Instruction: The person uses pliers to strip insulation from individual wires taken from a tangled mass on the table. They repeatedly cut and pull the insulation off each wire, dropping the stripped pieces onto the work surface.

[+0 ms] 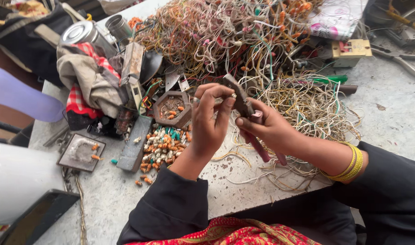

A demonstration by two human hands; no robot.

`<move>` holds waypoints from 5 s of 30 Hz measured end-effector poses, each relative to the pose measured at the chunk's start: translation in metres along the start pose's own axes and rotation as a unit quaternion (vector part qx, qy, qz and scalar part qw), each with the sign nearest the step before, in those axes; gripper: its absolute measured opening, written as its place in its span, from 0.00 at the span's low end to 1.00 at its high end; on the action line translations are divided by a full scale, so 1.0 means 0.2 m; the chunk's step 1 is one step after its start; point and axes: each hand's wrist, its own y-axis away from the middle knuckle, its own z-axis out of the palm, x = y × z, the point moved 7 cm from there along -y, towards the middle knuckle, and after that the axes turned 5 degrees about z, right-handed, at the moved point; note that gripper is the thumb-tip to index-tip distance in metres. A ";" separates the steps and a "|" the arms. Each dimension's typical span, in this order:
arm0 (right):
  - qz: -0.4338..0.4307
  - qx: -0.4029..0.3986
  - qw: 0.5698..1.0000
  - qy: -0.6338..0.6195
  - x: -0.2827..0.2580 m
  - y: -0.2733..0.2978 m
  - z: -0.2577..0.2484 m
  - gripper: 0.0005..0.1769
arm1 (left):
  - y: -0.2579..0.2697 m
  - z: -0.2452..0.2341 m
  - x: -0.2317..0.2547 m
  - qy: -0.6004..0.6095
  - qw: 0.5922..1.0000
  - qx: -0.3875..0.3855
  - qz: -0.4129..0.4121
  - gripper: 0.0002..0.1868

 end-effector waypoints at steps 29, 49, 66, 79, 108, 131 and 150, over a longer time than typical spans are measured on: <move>0.005 -0.034 0.993 0.113 0.07 -0.01 0.03 0.34 | 0.06 -0.02 -0.03 0.043 0.998 0.027 0.023 0.09; -0.108 0.076 0.956 0.263 -0.15 0.07 0.05 0.28 | 0.03 -0.05 -0.08 0.201 0.975 0.077 -0.060 0.15; -0.069 0.100 0.969 0.216 -0.04 0.01 0.00 0.18 | 0.06 -0.06 -0.16 0.261 0.950 0.145 -0.089 0.09; -0.047 0.002 0.996 0.069 0.02 -0.01 0.02 0.17 | 0.04 -0.07 -0.14 0.252 0.955 0.129 -0.089 0.09; 0.035 0.028 0.989 0.139 0.07 -0.02 -0.01 0.17 | -0.01 -0.13 0.01 -0.011 0.997 0.075 0.028 0.11; -0.132 -0.020 0.978 -0.161 -0.16 0.09 -0.03 0.16 | -0.08 -0.20 -0.06 0.024 0.998 0.000 -0.056 0.07; -0.224 -0.035 0.900 -0.373 -0.16 0.19 -0.26 0.21 | 0.06 -0.72 -0.58 -0.511 0.698 -0.336 -0.373 0.16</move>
